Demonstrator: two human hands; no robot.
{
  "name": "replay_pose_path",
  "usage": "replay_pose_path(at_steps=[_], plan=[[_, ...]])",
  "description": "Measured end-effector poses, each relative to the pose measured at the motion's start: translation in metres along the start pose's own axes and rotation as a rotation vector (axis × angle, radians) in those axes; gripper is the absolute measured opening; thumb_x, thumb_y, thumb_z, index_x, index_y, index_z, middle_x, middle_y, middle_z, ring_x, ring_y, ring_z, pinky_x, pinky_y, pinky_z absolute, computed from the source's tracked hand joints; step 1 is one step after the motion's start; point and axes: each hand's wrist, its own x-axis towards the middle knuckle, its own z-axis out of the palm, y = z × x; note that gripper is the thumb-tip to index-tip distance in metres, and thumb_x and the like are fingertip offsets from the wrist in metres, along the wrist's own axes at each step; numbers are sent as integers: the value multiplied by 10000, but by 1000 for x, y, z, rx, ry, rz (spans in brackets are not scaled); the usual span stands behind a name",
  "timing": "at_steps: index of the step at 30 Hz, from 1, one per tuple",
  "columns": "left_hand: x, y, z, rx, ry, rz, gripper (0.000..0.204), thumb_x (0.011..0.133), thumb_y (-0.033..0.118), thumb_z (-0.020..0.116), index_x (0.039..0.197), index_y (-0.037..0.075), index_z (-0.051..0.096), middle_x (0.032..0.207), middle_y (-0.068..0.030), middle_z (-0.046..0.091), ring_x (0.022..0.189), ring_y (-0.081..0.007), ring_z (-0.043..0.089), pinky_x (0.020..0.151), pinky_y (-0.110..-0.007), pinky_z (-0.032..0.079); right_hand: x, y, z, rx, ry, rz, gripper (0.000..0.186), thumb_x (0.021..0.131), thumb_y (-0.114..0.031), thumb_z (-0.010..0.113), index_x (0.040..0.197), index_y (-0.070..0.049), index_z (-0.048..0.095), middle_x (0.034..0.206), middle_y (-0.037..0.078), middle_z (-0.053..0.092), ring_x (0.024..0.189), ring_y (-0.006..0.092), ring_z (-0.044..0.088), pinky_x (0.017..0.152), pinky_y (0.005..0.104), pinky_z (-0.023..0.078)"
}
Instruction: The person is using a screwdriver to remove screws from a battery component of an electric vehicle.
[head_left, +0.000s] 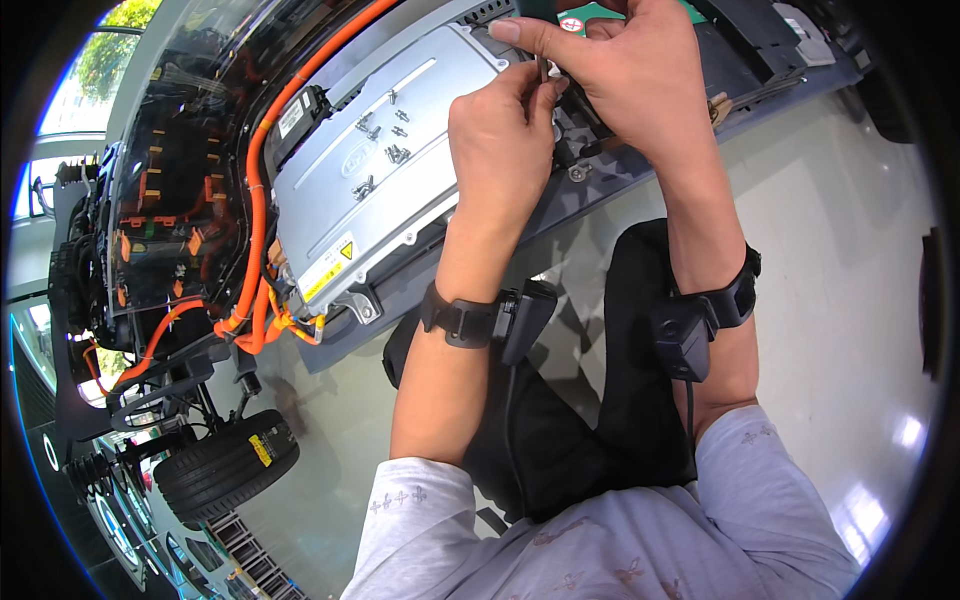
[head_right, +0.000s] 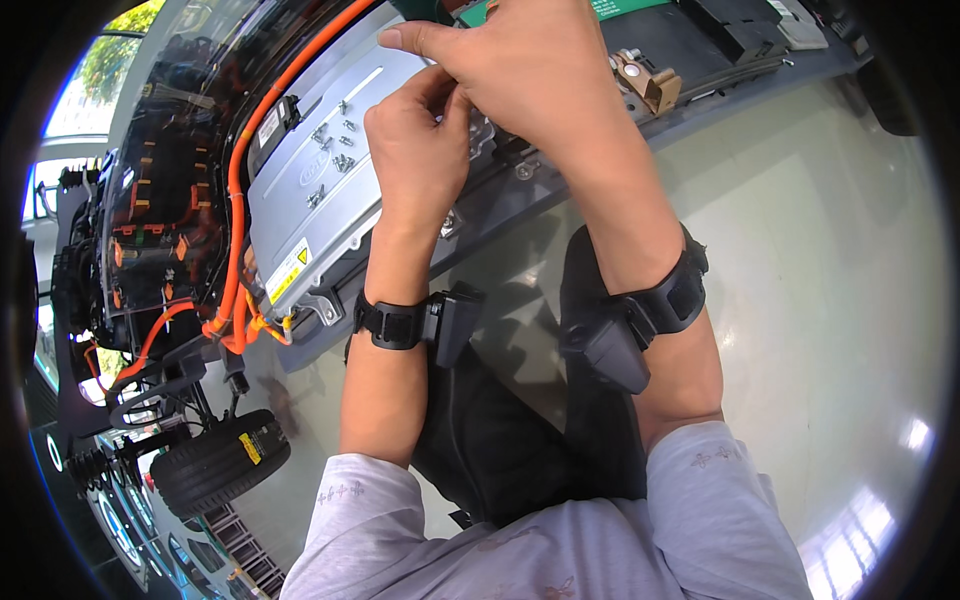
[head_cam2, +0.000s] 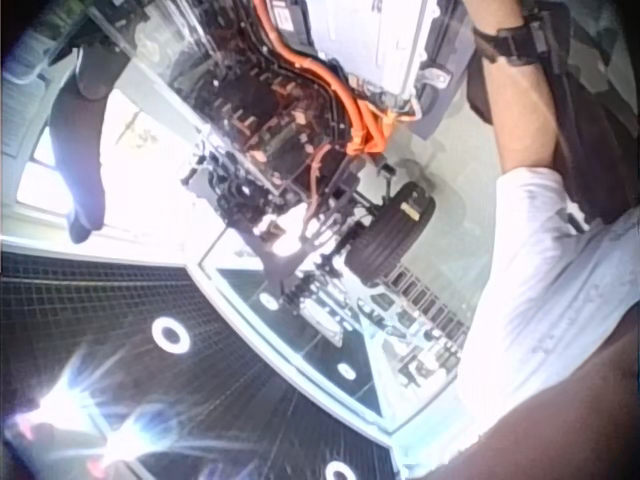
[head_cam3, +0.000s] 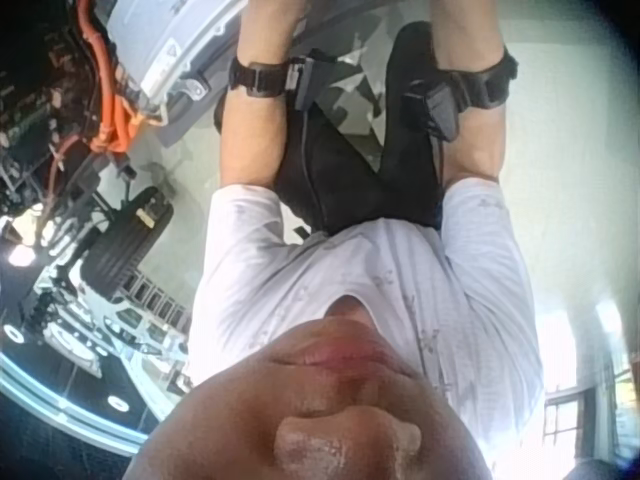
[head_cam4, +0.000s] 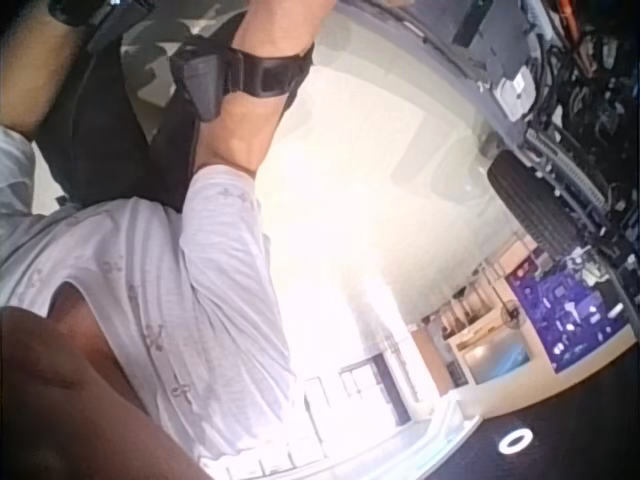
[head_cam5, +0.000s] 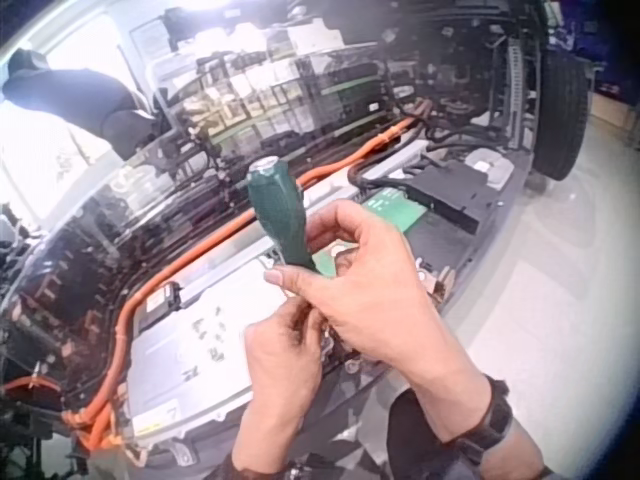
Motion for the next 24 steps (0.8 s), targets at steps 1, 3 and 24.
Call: replay_pose_path(at_steps=[1, 3, 24], plan=[[1, 1, 1, -3, -1, 1, 212, 878, 69, 597, 1035, -53, 670, 835, -225, 694, 733, -290, 700, 702, -334, 521, 0, -3, -3, 150, -52, 15, 304, 882, -85, 672, 1112, 95, 587, 915, 72, 652, 648, 33, 551, 554, 202, 437], [2, 5, 1, 114, -36, -28, 219, 875, 77, 609, 1036, -58, 672, 850, -214, 707, 755, -280, 709, 722, -325, 527, 1, -1, -3, 299, -103, 30, 313, 866, -85, 690, 1104, 93, 592, 911, 80, 654, 646, 35, 550, 557, 204, 438], [3, 2, 1, 59, -20, -10, 215, 893, 95, 617, 1047, -49, 662, 774, -213, 678, 645, -287, 657, 655, -332, 501, -6, -16, -13, 715, -331, 81, 280, 867, -51, 665, 1102, 94, 617, 956, 97, 671, 703, 65, 568, 593, 224, 456]])
